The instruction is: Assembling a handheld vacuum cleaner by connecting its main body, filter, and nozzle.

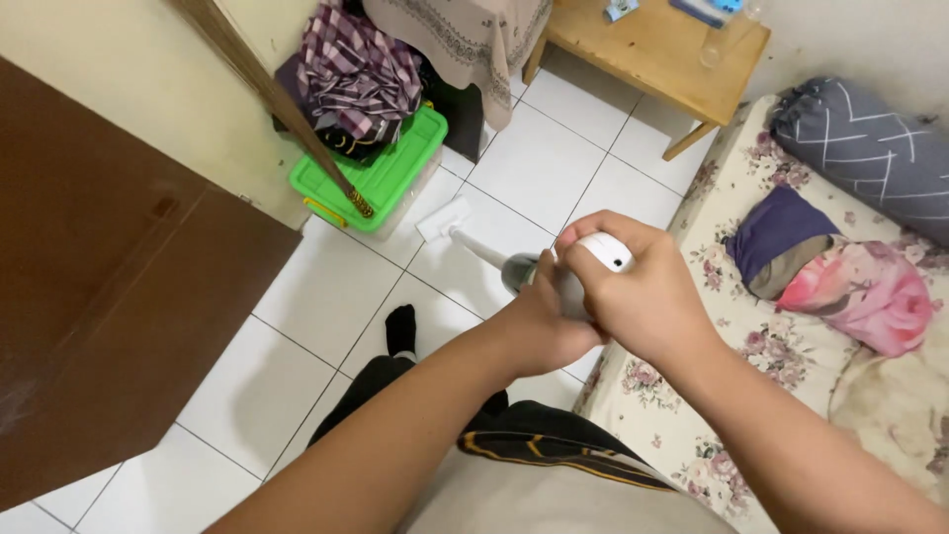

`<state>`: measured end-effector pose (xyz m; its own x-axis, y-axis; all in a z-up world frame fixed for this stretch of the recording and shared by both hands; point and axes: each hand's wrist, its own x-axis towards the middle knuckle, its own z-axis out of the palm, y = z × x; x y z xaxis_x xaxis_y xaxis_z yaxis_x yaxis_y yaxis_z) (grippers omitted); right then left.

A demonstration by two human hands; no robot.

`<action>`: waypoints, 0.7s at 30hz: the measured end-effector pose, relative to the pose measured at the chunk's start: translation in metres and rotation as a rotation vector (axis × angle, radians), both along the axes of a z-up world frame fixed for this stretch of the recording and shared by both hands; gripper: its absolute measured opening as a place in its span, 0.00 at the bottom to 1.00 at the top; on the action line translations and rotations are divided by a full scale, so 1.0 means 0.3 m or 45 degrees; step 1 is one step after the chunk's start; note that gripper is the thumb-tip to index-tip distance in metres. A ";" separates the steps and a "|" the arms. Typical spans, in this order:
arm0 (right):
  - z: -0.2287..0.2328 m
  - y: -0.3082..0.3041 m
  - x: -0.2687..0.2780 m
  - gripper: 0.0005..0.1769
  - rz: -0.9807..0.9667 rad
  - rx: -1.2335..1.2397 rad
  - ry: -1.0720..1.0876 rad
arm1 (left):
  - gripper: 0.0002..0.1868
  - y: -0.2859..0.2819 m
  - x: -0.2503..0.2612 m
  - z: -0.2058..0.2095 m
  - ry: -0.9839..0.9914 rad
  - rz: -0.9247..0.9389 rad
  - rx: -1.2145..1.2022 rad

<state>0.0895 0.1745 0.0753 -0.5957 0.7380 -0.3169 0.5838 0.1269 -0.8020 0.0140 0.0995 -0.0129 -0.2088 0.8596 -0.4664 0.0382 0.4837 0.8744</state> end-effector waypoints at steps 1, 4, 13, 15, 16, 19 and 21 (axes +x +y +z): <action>0.002 0.003 -0.027 0.09 0.005 0.009 -0.001 | 0.64 0.013 -0.022 0.021 -0.001 0.005 0.009; 0.018 0.028 -0.110 0.09 -0.060 0.040 0.063 | 0.67 0.061 -0.093 0.082 0.121 -0.147 -0.343; 0.067 0.027 -0.148 0.09 -0.125 0.119 -0.025 | 0.60 0.042 -0.220 0.151 -0.008 -0.291 -0.126; 0.064 0.023 -0.160 0.09 -0.228 0.016 -0.080 | 0.52 0.046 -0.251 0.131 -0.037 -0.276 -0.099; 0.054 0.022 -0.176 0.09 -0.236 0.021 -0.084 | 0.52 0.052 -0.264 0.104 -0.041 -0.284 -0.095; 0.009 0.007 -0.228 0.10 -0.229 0.046 -0.053 | 0.51 0.055 -0.312 0.031 -0.014 -0.254 -0.050; -0.030 0.003 -0.267 0.10 -0.183 0.143 -0.005 | 0.45 0.063 -0.358 0.007 -0.020 -0.275 -0.012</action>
